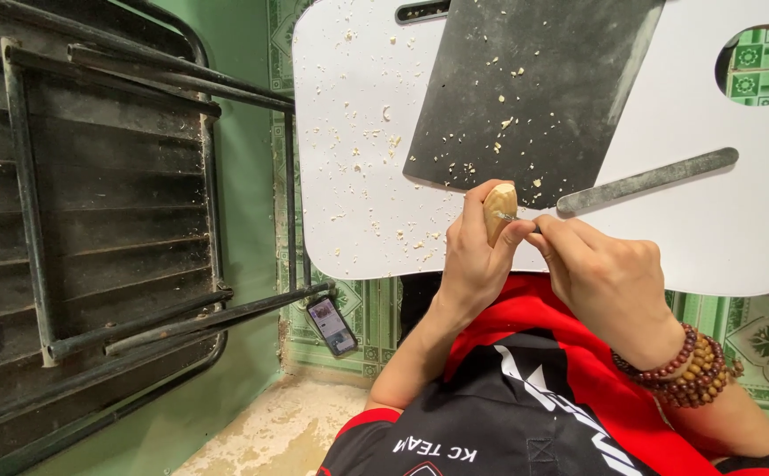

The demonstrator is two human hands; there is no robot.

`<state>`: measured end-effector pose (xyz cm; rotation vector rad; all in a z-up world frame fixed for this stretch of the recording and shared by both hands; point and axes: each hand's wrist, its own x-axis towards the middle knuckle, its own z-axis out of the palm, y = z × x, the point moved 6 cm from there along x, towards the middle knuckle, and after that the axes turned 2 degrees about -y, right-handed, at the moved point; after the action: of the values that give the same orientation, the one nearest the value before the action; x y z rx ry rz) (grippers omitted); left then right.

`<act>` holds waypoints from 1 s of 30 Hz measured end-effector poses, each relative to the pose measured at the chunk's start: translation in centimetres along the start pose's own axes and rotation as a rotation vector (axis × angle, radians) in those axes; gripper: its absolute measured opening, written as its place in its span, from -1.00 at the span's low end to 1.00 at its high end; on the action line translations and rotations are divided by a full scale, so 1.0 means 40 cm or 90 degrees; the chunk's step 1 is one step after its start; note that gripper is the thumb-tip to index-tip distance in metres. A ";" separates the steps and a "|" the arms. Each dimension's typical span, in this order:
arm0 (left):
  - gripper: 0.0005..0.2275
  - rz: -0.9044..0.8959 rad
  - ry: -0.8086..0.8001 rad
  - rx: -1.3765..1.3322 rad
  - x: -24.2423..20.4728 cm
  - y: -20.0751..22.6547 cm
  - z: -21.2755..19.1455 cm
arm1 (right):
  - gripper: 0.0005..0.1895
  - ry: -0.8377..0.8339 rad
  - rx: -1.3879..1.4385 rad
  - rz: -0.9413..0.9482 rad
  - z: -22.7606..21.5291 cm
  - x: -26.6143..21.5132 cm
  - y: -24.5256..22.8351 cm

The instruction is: Carving and shaping a small wooden object using a handheld carving knife on a portable table.

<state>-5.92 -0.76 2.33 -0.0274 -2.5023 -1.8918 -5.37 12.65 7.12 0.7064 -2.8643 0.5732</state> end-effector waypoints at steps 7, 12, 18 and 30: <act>-0.52 0.029 0.002 0.015 0.000 -0.002 0.003 | -0.91 -0.001 -0.009 0.009 -0.001 -0.004 -0.004; -0.57 0.015 0.041 0.010 -0.003 0.002 -0.004 | -0.90 0.024 -0.039 0.016 -0.004 -0.002 -0.016; -0.58 0.008 0.071 -0.021 -0.005 0.004 -0.003 | -0.89 0.054 -0.034 0.022 -0.010 -0.002 -0.027; -0.55 -0.003 0.053 -0.022 -0.003 0.005 -0.010 | -0.86 0.015 0.003 0.013 -0.008 0.006 -0.014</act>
<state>-5.78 -1.10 2.61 0.0557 -2.4180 -1.8957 -5.29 12.20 7.64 0.6672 -2.8528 0.5873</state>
